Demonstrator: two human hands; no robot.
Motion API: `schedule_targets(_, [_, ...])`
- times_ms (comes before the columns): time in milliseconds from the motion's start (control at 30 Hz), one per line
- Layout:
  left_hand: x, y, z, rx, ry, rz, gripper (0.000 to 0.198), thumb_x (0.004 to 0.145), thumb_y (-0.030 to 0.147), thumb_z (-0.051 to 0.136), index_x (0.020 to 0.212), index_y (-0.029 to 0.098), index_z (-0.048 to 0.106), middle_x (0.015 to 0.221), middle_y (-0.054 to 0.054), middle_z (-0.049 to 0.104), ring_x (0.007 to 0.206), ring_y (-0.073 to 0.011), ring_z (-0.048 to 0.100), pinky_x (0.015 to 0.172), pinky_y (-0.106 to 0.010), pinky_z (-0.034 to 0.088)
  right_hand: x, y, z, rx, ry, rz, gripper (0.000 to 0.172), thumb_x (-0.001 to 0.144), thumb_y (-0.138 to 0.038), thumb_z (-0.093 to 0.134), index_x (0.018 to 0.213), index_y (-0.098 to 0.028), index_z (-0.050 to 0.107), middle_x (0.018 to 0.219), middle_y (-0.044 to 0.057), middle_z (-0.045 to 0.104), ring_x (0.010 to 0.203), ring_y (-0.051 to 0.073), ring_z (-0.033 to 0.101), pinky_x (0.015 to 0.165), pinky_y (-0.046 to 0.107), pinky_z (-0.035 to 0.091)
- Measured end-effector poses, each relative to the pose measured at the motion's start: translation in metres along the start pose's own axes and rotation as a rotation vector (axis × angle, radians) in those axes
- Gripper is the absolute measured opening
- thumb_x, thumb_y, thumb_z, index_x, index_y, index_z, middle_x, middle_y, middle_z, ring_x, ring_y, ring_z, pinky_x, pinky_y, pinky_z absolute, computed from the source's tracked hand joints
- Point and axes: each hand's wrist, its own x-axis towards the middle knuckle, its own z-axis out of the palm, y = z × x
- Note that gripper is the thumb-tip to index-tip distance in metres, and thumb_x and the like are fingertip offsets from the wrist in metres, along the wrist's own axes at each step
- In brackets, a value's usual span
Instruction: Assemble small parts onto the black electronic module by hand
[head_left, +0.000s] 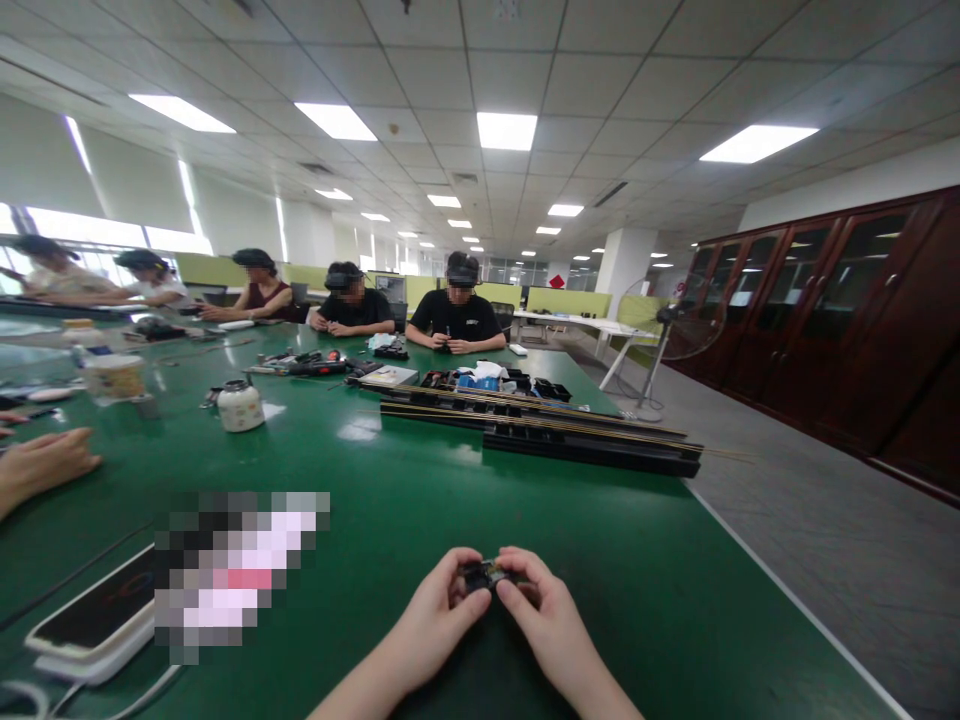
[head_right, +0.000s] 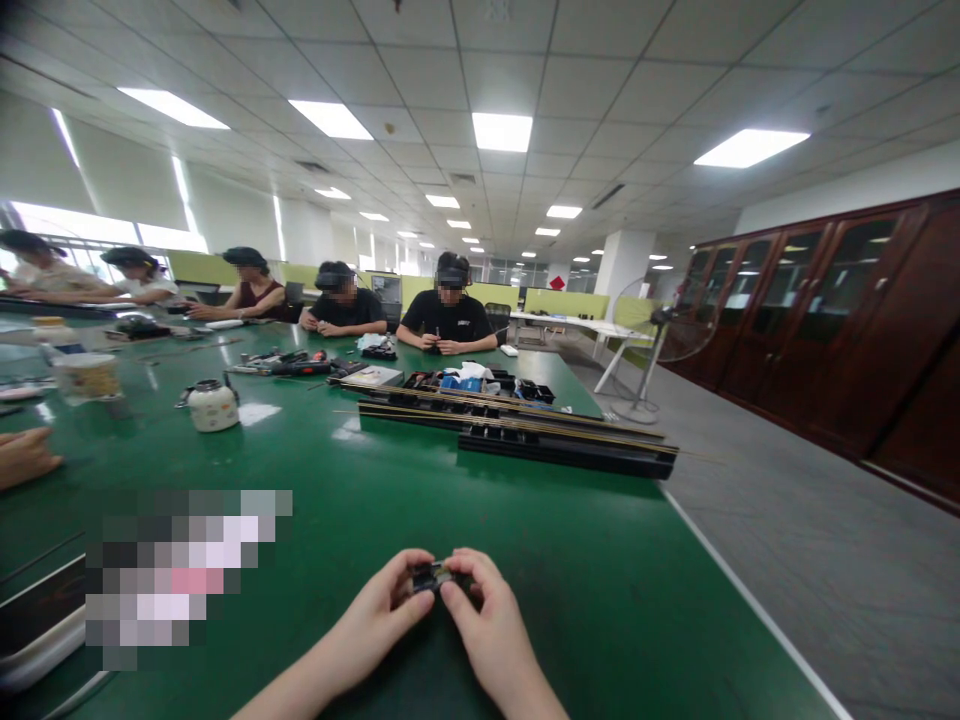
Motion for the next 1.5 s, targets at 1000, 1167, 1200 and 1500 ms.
schedule_targets(1000, [-0.001,0.009,0.001,-0.133,0.001,-0.046,0.032,0.07,0.019,0.057,0.098,0.021,0.042,0.098,-0.005,0.06,0.083,-0.0174,0.058,0.075,-0.031,0.042,0.011,0.007,-0.049,0.123,0.674,0.009,0.048,0.07,-0.048,0.056,0.108,-0.019,0.053,0.111,0.008,0.058,0.103,0.023,0.054,0.092,0.038,0.04])
schedule_targets(1167, [-0.002,0.012,0.002,-0.119,-0.001,-0.061,0.031,0.071,0.023,0.057,0.098,0.022,0.042,0.092,-0.003,0.06,0.076,-0.0156,0.057,0.075,-0.032,0.042,0.009,0.002,-0.04,0.017,0.458,-0.013,0.038,0.071,-0.043,0.058,0.099,-0.019,0.06,0.1,0.008,0.065,0.094,0.024,0.059,0.088,0.041,0.043])
schedule_targets(1200, [-0.002,0.013,0.002,-0.118,-0.004,-0.063,0.031,0.071,0.023,0.057,0.098,0.022,0.042,0.09,-0.003,0.06,0.076,-0.0158,0.057,0.074,-0.032,0.042,0.008,0.001,-0.037,0.003,0.392,-0.008,0.035,0.071,-0.041,0.059,0.098,-0.019,0.061,0.099,0.008,0.066,0.094,0.024,0.06,0.089,0.041,0.042])
schedule_targets(1500, [0.0,0.009,0.003,-0.159,-0.041,-0.057,0.033,0.069,0.023,0.058,0.098,0.022,0.043,0.097,-0.005,0.059,0.095,-0.021,0.054,0.077,-0.032,0.043,-0.003,-0.016,-0.008,0.105,0.033,0.001,0.023,0.071,-0.028,0.061,0.092,-0.019,0.062,0.093,0.006,0.069,0.091,0.021,0.063,0.086,0.036,0.045])
